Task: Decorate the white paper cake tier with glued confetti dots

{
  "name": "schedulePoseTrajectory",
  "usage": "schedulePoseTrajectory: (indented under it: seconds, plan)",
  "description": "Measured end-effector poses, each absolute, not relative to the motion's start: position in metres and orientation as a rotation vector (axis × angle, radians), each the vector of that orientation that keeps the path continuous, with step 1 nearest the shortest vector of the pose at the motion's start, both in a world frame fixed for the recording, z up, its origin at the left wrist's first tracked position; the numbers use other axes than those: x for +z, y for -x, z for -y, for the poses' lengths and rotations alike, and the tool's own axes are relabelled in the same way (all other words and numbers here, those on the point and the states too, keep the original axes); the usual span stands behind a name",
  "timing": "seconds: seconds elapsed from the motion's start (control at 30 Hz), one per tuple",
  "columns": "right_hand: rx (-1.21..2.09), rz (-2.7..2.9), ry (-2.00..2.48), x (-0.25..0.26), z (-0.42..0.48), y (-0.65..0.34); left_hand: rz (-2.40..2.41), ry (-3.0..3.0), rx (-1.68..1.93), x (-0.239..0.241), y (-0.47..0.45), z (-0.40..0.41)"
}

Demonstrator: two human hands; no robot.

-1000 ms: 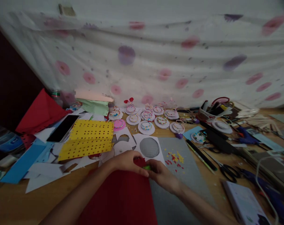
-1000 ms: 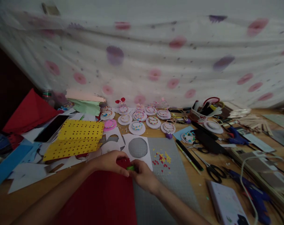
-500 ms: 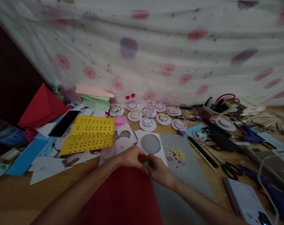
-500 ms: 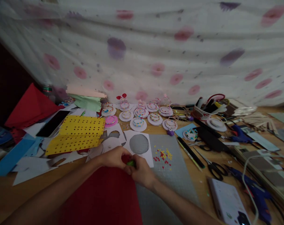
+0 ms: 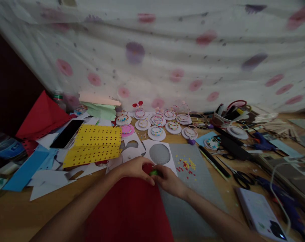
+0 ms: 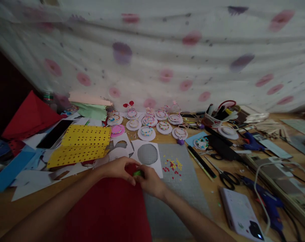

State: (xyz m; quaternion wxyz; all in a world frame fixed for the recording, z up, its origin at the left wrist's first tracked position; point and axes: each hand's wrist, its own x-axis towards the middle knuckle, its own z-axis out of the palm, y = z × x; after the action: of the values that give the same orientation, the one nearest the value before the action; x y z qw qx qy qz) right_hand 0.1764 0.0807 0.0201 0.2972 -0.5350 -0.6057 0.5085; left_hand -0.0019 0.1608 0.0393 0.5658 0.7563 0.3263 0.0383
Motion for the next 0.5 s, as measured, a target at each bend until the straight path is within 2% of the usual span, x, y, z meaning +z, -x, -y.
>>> schedulePoseTrajectory:
  seconds: [0.23,0.5]
  plan:
    - [1.628,1.464,1.305,0.033,-0.082,-0.212,-0.725,-1.627,0.053,0.04,0.016,-0.162]
    - [1.653,0.932,1.365,0.029,-0.093,-0.275,-0.761,-1.582,0.037,0.031,0.016,-0.164]
